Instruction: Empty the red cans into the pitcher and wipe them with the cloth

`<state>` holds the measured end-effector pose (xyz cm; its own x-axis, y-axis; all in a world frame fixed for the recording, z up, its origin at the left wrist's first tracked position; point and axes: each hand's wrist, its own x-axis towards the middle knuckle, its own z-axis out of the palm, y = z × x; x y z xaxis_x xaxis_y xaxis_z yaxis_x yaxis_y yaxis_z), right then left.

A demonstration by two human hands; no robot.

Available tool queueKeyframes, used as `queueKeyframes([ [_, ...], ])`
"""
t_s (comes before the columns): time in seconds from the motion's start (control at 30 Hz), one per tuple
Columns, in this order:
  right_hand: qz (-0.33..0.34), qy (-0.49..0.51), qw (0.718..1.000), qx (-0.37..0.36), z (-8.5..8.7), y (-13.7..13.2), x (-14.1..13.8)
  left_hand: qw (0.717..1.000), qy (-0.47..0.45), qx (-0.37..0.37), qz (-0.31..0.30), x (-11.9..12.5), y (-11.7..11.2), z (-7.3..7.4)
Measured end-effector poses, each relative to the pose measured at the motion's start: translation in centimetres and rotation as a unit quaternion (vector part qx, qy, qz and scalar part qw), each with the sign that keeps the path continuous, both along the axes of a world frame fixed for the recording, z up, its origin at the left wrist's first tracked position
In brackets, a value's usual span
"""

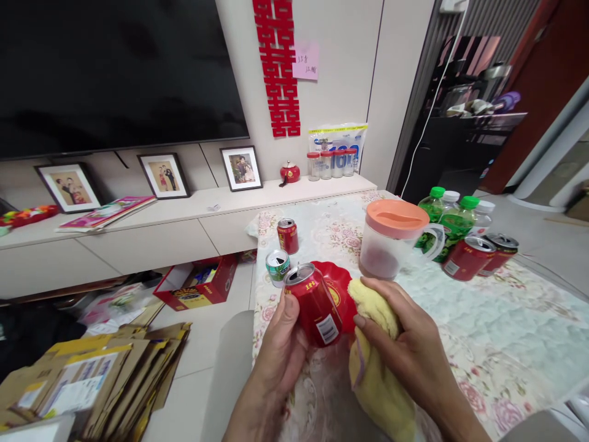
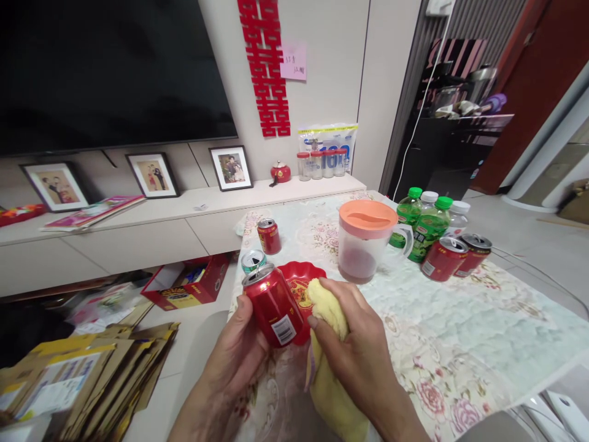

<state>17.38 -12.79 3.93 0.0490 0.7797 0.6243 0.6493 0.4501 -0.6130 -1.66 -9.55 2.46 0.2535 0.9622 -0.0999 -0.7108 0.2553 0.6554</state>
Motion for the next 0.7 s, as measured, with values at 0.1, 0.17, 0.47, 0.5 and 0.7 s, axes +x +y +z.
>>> queueKeyframes([
  [0.1,0.030,-0.002,1.000,-0.009,0.1,-0.1,-0.5,1.000,0.010,0.015,0.010,0.3,-0.1,0.2],
  [0.17,0.050,-0.009,0.999,-0.017,0.0,-0.1,-1.0,1.000,0.012,0.023,-0.002,0.6,-0.4,0.3],
  [0.47,0.015,-0.030,0.999,0.006,-1.0,0.4,-1.0,0.999,-0.013,0.022,-0.039,0.9,-1.1,-0.3],
  [0.5,0.014,-0.029,0.999,0.005,-1.0,0.5,-0.8,0.999,-0.008,0.026,-0.044,0.8,-1.1,-0.4],
  [0.7,0.025,-0.020,0.999,0.004,-0.6,0.4,-0.7,0.997,0.019,0.035,-0.064,0.7,-0.9,-1.1],
])
